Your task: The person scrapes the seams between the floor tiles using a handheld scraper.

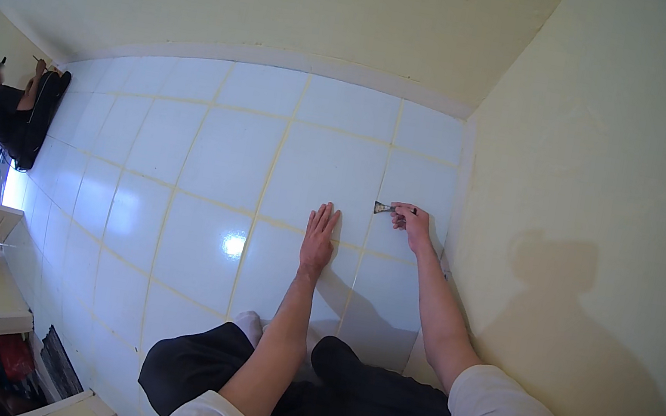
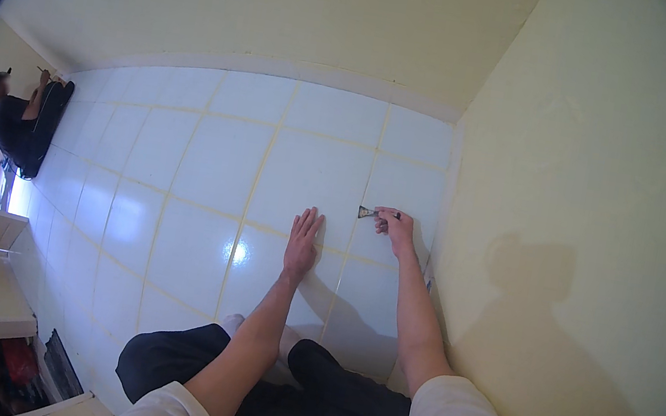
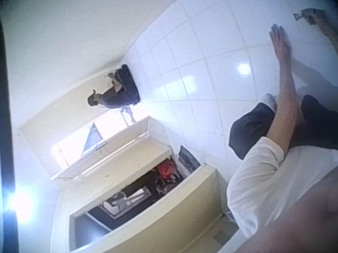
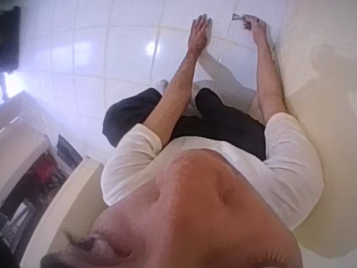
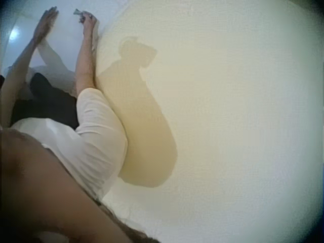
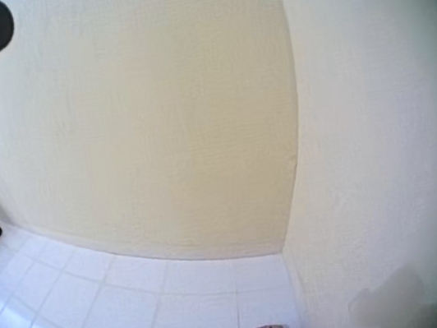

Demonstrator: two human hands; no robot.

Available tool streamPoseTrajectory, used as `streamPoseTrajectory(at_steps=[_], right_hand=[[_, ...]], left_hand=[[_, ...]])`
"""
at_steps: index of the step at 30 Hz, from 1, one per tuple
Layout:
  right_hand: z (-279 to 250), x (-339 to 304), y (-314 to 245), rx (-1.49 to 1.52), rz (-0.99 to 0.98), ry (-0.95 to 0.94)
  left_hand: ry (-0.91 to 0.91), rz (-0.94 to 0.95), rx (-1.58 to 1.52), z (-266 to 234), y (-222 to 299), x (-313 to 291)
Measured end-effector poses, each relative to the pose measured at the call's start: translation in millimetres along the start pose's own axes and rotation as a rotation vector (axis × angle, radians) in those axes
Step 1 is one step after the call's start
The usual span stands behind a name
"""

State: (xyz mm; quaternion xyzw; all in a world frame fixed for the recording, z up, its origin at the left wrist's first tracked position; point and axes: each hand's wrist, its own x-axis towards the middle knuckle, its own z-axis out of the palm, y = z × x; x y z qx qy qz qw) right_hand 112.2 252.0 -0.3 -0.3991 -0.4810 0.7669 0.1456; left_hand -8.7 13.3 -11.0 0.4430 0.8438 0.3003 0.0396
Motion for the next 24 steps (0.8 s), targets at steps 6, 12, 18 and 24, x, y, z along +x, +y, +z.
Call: streamPoseTrajectory(at_steps=[6,12,18,24], right_hand=[[1.0,-1.1,-3.4,0.009,0.004,-0.034],[0.9,-2.9,-3.1,0.002,0.014,-0.019],[0.7,0.4,-11.6,-0.018,0.038,-0.043],[3.2,-7.7,-10.9,0.003,0.006,-0.014]], left_hand=[[-0.008,0.001,0.014,-6.5,3.1,2.5],[-0.01,0.0,0.016,-8.1,4.8,0.3],[0.001,0.005,0.008,-12.1,7.7,7.9],[-0.019,-0.01,0.0,-14.3,8.7,2.6]])
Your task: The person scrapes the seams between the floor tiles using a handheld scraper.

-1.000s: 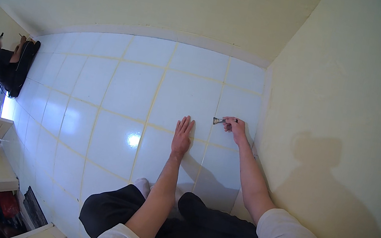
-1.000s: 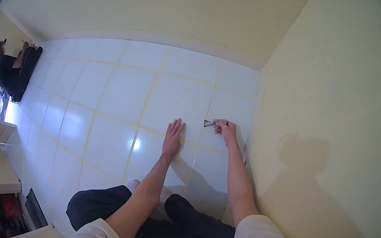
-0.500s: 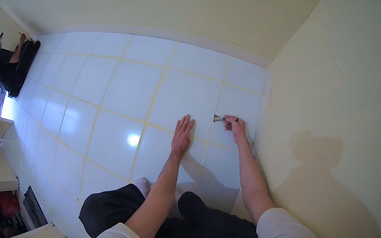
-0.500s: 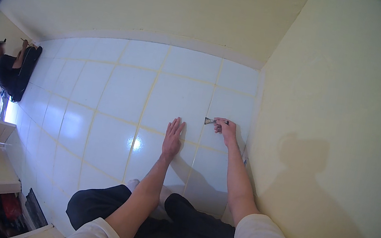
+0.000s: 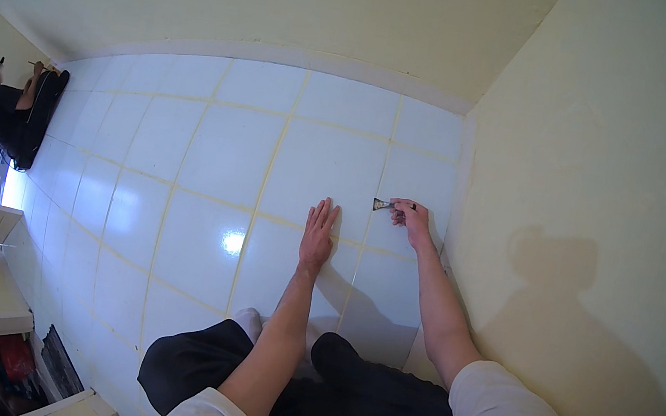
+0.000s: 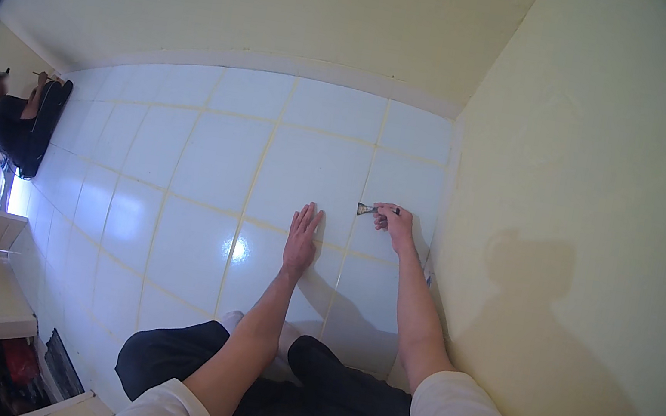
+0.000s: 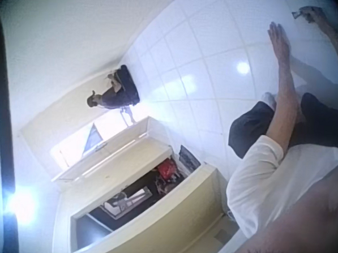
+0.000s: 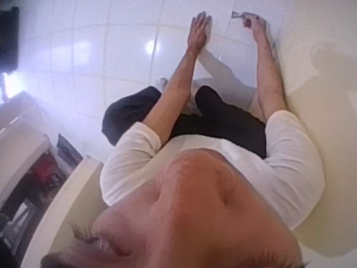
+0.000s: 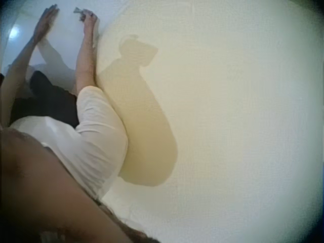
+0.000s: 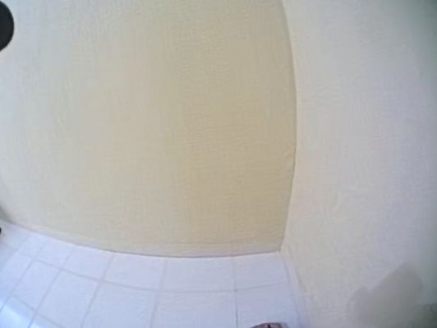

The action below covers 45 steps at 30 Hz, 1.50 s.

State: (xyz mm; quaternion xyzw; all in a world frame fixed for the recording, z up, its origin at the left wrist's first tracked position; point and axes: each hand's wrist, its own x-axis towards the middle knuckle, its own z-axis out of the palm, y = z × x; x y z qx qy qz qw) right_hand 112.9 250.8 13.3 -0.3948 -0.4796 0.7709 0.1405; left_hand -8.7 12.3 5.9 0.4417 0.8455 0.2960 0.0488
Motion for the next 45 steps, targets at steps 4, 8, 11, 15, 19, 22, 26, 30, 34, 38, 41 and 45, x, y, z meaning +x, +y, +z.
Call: streamPoseTrajectory(at_steps=[4,8,11,15,19,22,26,30,34,38,41,45], right_hand=[[0.1,2.1,-2.6,-0.03,0.004,-0.034],[-3.6,4.6,1.0,-0.041,0.008,-0.022],[-2.3,4.4,2.2,-0.016,0.0,-0.027],[-2.8,5.2,2.3,-0.024,-0.004,-0.028],[-1.6,4.2,1.1,-0.046,0.002,-0.022],[-1.6,4.0,0.5,-0.053,0.007,-0.021],[-4.0,4.4,1.9,-0.039,-0.001,-0.015],[-0.4,1.9,0.0,-0.027,-0.016,-0.023],[1.0,1.1,-1.1,-0.03,-0.001,-0.013],[-2.7,4.1,0.0,-0.021,0.002,-0.022],[0.4,2.2,0.1,-0.026,-0.005,-0.019],[-1.6,2.8,-0.1,-0.032,-0.004,-0.016]], left_hand=[[0.012,0.009,0.019,1.3,-0.9,2.4],[0.001,0.003,0.017,4.4,-0.6,2.8],[-0.005,-0.001,0.023,3.2,-1.9,1.5],[-0.011,-0.001,0.019,1.9,-1.4,1.6],[-0.005,-0.002,0.02,0.0,0.1,1.8],[-0.002,0.002,0.014,-1.6,1.5,1.9],[-0.004,0.0,0.018,-1.1,4.0,2.5],[0.007,0.007,0.034,-1.4,1.6,1.8],[0.0,0.001,0.046,-1.7,1.2,1.5],[0.0,0.003,0.023,-0.8,2.8,2.6],[0.005,-0.001,0.011,-2.5,1.3,0.9],[0.016,0.005,0.025,-1.8,3.7,1.8]])
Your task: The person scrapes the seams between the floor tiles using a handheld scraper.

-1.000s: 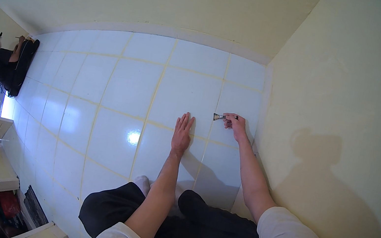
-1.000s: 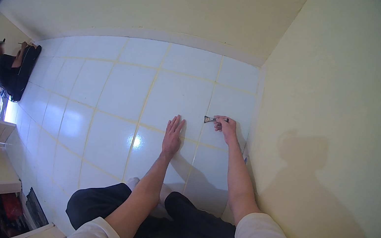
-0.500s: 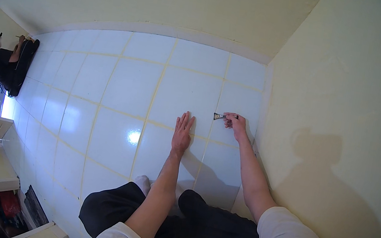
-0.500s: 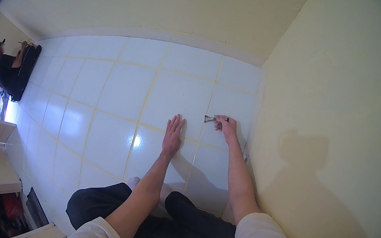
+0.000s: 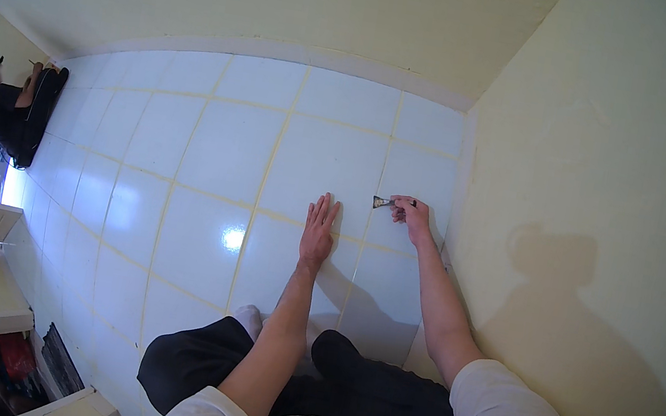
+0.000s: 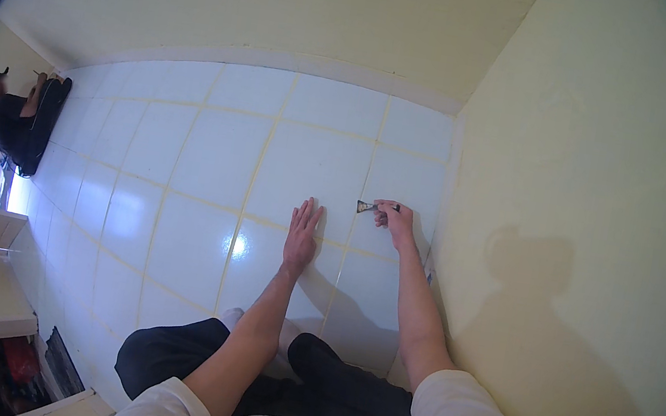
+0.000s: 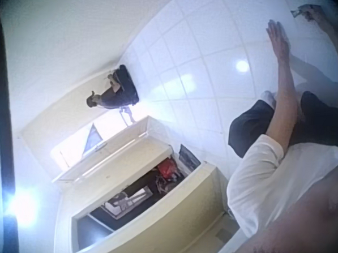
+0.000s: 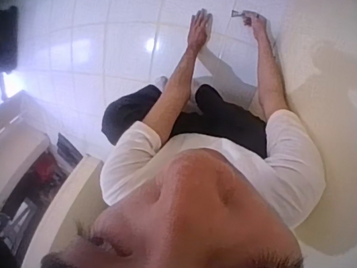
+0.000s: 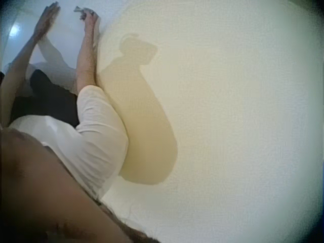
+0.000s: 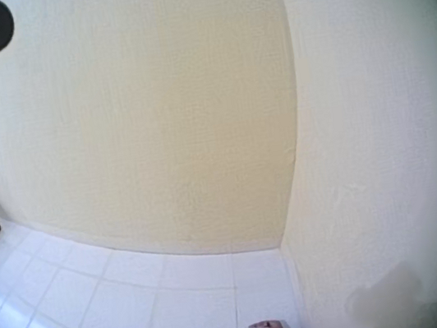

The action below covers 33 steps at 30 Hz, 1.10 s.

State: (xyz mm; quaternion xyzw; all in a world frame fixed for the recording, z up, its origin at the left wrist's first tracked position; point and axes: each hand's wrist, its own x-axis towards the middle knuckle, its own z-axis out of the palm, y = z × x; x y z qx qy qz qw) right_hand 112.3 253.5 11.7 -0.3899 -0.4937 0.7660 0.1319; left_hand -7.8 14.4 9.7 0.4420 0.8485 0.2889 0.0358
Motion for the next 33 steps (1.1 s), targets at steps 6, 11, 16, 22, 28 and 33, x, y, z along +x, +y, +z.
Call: streamPoseTrajectory(at_steps=[6,11,16,22,28,33], right_hand=[[2.9,-1.8,-1.6,0.001,0.001,0.003],[2.6,-2.6,-1.7,0.009,0.002,0.003],[0.6,-2.3,-2.4,0.003,-0.004,0.004],[0.6,1.0,-5.7,-0.011,0.002,-0.014],[6.4,-5.7,-0.8,0.004,-0.001,0.013],[1.4,2.0,-8.1,-0.036,0.01,-0.032]], left_hand=[[-0.034,0.018,0.008,0.4,-5.9,-0.3],[-0.021,0.007,0.004,-0.5,-2.9,-0.8],[-0.024,0.007,-0.008,-2.3,1.2,0.3],[-0.028,0.01,-0.004,-3.6,0.5,5.2],[-0.026,-0.001,0.012,-5.5,-1.9,-2.2],[-0.042,-0.019,0.016,-10.1,3.3,7.4]])
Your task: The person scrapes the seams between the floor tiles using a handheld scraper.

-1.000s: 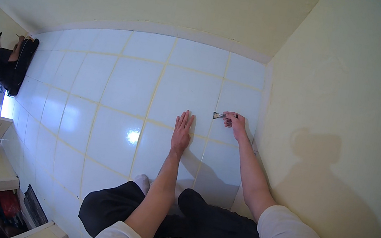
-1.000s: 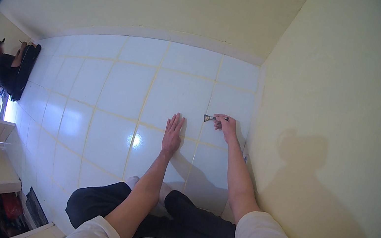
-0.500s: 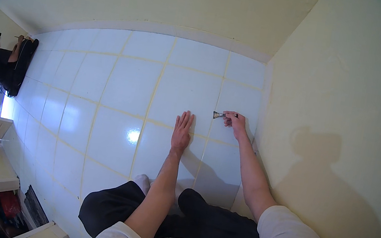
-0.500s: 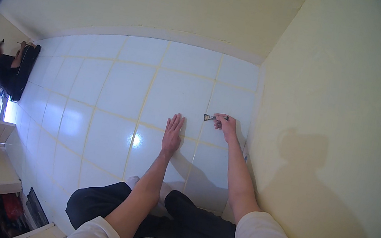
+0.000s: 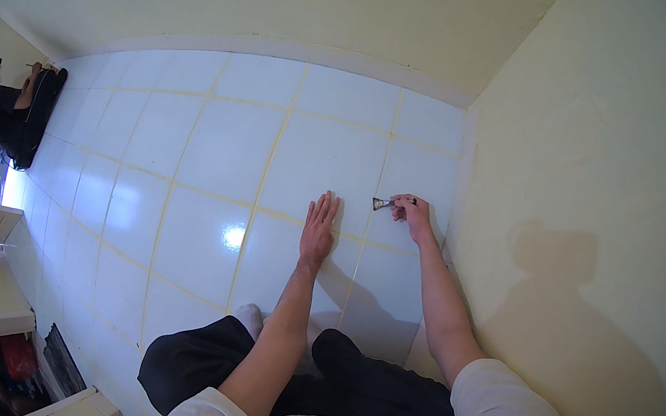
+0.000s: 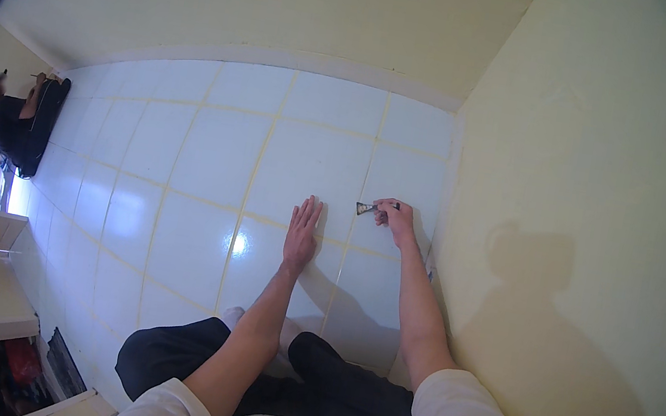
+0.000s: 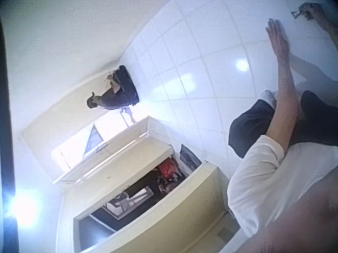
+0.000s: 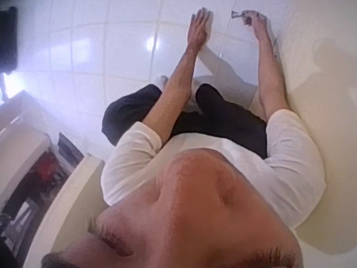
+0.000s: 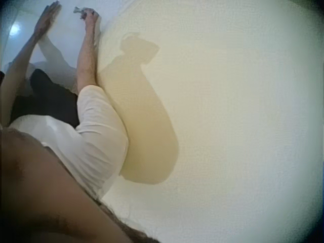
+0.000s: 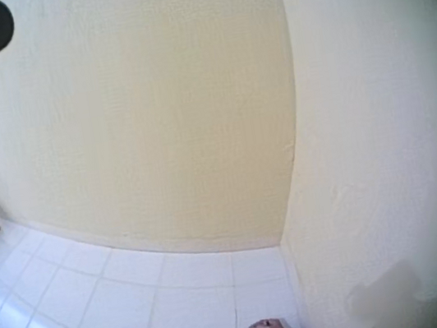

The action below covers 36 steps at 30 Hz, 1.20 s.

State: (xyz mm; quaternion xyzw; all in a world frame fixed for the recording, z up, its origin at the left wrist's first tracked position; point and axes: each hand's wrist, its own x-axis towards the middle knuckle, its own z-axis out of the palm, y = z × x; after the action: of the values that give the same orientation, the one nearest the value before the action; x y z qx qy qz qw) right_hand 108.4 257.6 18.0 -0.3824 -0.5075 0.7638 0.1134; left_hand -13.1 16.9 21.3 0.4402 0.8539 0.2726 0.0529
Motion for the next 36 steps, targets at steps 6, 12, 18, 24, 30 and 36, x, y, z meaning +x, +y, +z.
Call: streamPoseTrajectory(at_steps=[6,12,18,24,30,36], right_hand=[[2.4,-8.5,9.1,0.078,-0.039,0.052],[3.3,-11.1,3.9,0.044,-0.018,-0.007],[-3.2,-11.6,2.1,0.046,-0.025,-0.027],[5.1,-15.3,0.0,0.032,-0.018,0.008],[-0.4,-10.8,-0.1,0.047,-0.006,-0.022],[4.7,-14.7,0.7,0.054,-0.017,0.024]], left_hand=[[0.001,0.006,-0.009,3.6,-3.4,-10.4],[0.0,0.003,0.003,5.3,-4.7,-10.3],[-0.001,0.009,-0.004,4.6,0.9,-9.7],[0.017,0.019,0.013,3.2,-3.4,-11.7],[0.016,0.019,0.015,2.2,-0.1,-8.3],[0.012,0.015,0.014,0.9,-1.4,-11.4]])
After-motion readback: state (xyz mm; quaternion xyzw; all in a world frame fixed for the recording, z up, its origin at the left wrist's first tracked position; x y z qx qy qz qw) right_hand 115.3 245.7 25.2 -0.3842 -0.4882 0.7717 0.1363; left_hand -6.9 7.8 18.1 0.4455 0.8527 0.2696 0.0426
